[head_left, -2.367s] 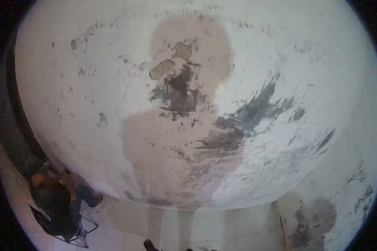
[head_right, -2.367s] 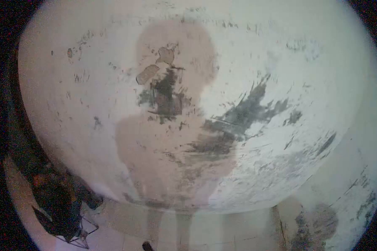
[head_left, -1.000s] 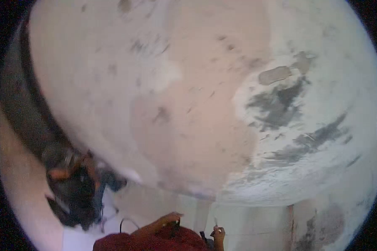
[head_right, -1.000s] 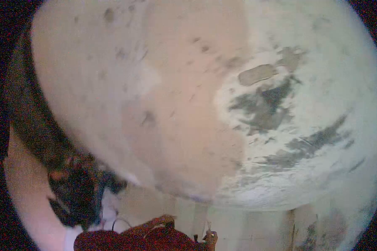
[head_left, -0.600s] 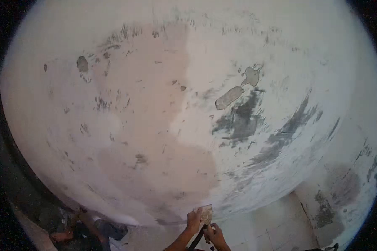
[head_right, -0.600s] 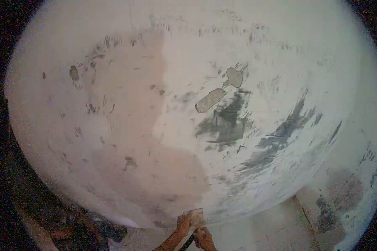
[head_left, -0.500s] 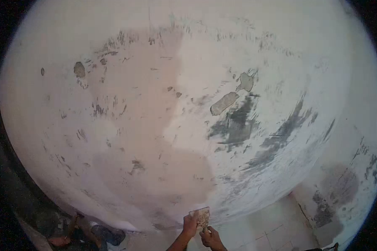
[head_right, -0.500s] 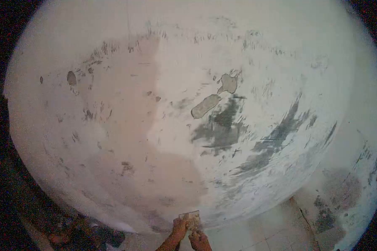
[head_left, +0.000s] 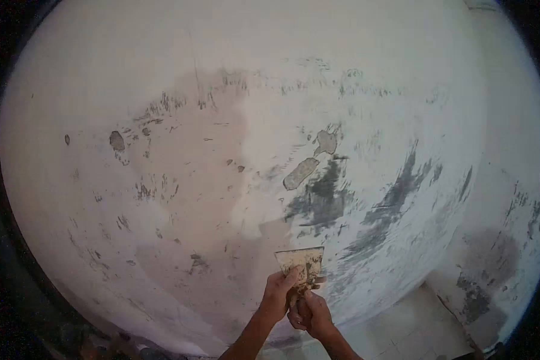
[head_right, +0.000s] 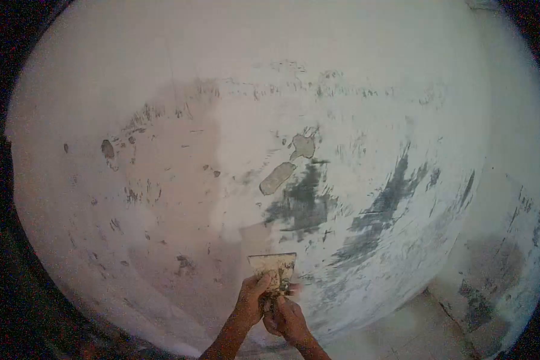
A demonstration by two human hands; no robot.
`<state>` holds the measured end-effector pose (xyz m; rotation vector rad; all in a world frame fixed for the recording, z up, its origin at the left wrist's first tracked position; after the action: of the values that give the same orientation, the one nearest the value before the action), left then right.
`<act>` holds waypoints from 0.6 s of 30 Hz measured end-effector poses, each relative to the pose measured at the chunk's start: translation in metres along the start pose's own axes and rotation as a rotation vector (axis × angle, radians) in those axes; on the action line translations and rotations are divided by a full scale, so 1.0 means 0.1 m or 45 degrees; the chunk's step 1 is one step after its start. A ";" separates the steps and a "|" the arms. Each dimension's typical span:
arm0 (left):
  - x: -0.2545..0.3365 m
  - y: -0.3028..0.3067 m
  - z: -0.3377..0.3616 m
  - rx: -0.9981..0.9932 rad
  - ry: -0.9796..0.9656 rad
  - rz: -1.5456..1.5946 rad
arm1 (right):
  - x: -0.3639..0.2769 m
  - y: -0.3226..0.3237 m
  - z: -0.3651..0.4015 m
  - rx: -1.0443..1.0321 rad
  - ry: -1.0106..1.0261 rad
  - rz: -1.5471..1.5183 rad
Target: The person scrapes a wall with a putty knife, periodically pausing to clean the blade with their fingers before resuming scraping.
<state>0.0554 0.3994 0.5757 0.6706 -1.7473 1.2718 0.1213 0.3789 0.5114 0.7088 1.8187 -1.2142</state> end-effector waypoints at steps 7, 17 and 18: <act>0.11 -0.29 -0.07 -0.134 -0.021 -0.084 | -0.52 -0.27 -0.06 -0.069 0.139 -0.194; 0.62 -0.91 -0.17 -0.273 -0.255 -0.325 | -1.07 -0.38 -0.13 -0.314 0.316 -0.579; 0.59 -0.93 -0.18 -0.278 -0.241 -0.325 | -1.09 -0.38 -0.11 -0.371 0.311 -0.615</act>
<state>0.1067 0.3886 0.6740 0.8763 -1.8506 0.8530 0.1423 0.3733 0.6256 0.2637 2.4037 -1.1545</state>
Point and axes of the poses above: each hand's wrist, its own z-axis away from the middle knuckle, its own y-axis out of the back of the hand, x = y × z, the point moved 8 cm from there along -z, towards the middle knuckle, and after that the axes turned 7 degrees about y, right-handed, at the moved point
